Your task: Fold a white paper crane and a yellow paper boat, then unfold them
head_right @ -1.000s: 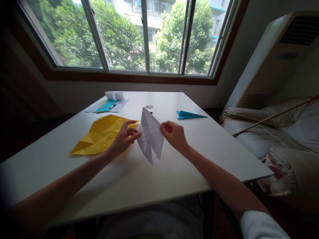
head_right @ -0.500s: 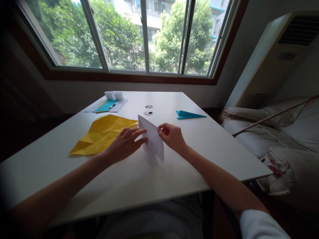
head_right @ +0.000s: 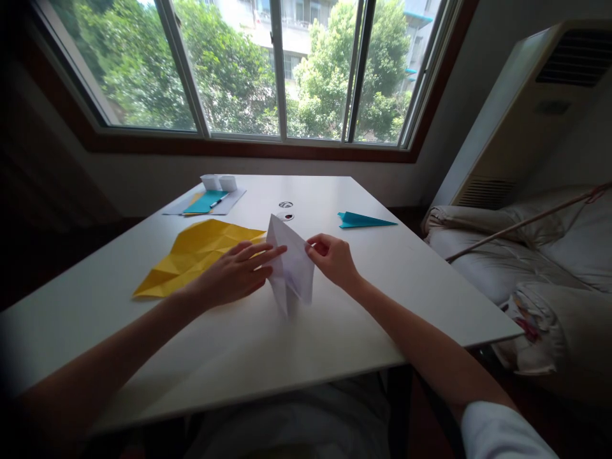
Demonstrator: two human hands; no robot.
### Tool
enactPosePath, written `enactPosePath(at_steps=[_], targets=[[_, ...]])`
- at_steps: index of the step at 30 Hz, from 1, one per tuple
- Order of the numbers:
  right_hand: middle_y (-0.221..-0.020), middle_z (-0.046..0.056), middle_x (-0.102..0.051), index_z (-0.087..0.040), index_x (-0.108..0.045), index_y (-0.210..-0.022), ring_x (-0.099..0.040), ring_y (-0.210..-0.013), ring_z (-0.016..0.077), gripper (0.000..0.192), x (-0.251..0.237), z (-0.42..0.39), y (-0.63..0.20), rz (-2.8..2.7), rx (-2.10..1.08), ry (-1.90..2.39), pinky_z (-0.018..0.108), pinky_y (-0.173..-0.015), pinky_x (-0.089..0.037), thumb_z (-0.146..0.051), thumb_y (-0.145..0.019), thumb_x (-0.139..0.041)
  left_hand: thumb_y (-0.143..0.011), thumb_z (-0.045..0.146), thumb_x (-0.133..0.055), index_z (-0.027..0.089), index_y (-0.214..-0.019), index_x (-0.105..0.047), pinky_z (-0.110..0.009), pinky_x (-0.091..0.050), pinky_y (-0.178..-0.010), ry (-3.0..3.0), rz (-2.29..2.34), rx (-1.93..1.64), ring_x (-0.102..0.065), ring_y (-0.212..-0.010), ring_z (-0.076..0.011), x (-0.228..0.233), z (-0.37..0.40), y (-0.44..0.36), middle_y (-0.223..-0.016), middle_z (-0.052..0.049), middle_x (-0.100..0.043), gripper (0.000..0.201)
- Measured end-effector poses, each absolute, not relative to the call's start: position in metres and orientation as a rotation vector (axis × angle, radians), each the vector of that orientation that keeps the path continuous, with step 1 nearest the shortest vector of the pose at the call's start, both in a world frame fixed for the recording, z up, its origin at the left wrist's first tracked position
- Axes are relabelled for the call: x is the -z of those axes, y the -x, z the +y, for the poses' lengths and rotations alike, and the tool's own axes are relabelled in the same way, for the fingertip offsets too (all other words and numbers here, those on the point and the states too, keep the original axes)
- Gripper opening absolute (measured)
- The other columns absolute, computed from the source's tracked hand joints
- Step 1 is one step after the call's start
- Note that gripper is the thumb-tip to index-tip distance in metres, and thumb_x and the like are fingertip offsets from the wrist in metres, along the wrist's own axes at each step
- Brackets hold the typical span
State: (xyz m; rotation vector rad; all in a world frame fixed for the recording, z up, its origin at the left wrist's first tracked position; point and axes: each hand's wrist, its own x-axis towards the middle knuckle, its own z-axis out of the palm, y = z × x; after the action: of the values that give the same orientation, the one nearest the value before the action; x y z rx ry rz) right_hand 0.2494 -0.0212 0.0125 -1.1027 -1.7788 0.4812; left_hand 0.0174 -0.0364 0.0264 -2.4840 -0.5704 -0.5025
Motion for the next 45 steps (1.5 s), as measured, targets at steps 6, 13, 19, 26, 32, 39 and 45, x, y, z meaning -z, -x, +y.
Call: enactPosePath(at_steps=[6, 13, 19, 26, 32, 39, 45], targets=[[-0.064, 0.001, -0.064, -0.017, -0.064, -0.081, -0.057, -0.056, 0.0121, 0.014, -0.017, -0.031, -0.242, -1.862, -0.457, 1.025, 0.024, -0.055, -0.049, -0.027, -0.075, -0.056, -0.076, 0.016, -0.052, 0.017, -0.09, -0.059, -0.048, -0.018, -0.108, 2.598, -0.52, 0.403, -0.034, -0.126, -0.024, -0.027, -0.046, -0.026, -0.127, -0.011, -0.05, 0.015], [-0.064, 0.001, -0.064, -0.017, -0.065, -0.079, -0.058, -0.057, 0.0126, 0.014, -0.017, -0.031, -0.242, -1.834, -0.396, 1.034, 0.025, -0.054, -0.049, -0.027, -0.075, -0.056, -0.078, 0.015, -0.049, 0.017, -0.09, -0.057, -0.049, -0.021, -0.106, 2.59, -0.528, 0.395, -0.045, -0.116, -0.0245, -0.025, -0.047, -0.028, -0.106, -0.01, -0.06, 0.015], [-0.064, 0.001, -0.064, -0.018, -0.064, -0.08, -0.059, -0.058, 0.0129, 0.014, -0.016, -0.031, -0.243, -1.831, -0.396, 1.029, 0.024, -0.055, -0.049, -0.028, -0.075, -0.056, -0.081, 0.013, -0.046, 0.016, -0.112, -0.051, -0.048, -0.025, -0.103, 2.538, -0.579, 0.335, -0.046, -0.112, -0.0243, -0.029, -0.048, -0.029, -0.109, -0.011, -0.056, 0.032], [-0.063, 0.001, -0.064, -0.017, -0.064, -0.08, -0.059, -0.057, 0.0125, 0.014, -0.015, -0.029, -0.243, -1.832, -0.394, 1.045, 0.024, -0.055, -0.049, -0.028, -0.075, -0.057, -0.088, 0.01, -0.037, 0.017, -0.119, -0.048, -0.036, -0.039, -0.087, 2.474, -0.659, 0.289, -0.047, -0.108, -0.0218, -0.027, -0.038, -0.02, -0.11, -0.009, -0.056, 0.034], [-0.064, 0.001, -0.064, -0.017, -0.065, -0.081, -0.059, -0.057, 0.0127, 0.014, -0.015, -0.031, -0.242, -1.844, -0.35, 1.027, 0.024, -0.055, -0.048, -0.026, -0.076, -0.055, -0.088, 0.012, -0.04, 0.016, -0.117, -0.05, -0.035, -0.04, -0.083, 2.411, -0.632, 0.304, -0.049, -0.101, -0.0216, -0.028, -0.04, -0.023, -0.104, -0.01, -0.056, 0.031], [-0.064, 0.001, -0.064, -0.018, -0.064, -0.08, -0.059, -0.057, 0.0117, 0.012, -0.015, -0.032, -0.242, -1.892, -0.233, 1.007, 0.021, -0.054, -0.047, -0.022, -0.075, -0.055, -0.085, 0.013, -0.047, 0.016, -0.089, -0.059, -0.034, -0.042, -0.081, 2.36, -0.587, 0.402, -0.05, -0.098, -0.0208, -0.028, -0.039, -0.023, -0.095, -0.007, -0.056, 0.013], [-0.063, 0.0, -0.064, -0.019, -0.064, -0.081, -0.058, -0.055, 0.0115, 0.012, -0.01, -0.023, -0.247, -1.891, -0.113, 1.077, 0.022, -0.056, -0.047, -0.022, -0.077, -0.053, -0.083, 0.014, -0.051, 0.02, -0.087, -0.058, -0.037, -0.039, -0.088, 2.124, -0.58, 0.67, -0.046, -0.106, -0.0215, -0.027, -0.045, -0.028, -0.103, -0.006, -0.056, 0.01]])
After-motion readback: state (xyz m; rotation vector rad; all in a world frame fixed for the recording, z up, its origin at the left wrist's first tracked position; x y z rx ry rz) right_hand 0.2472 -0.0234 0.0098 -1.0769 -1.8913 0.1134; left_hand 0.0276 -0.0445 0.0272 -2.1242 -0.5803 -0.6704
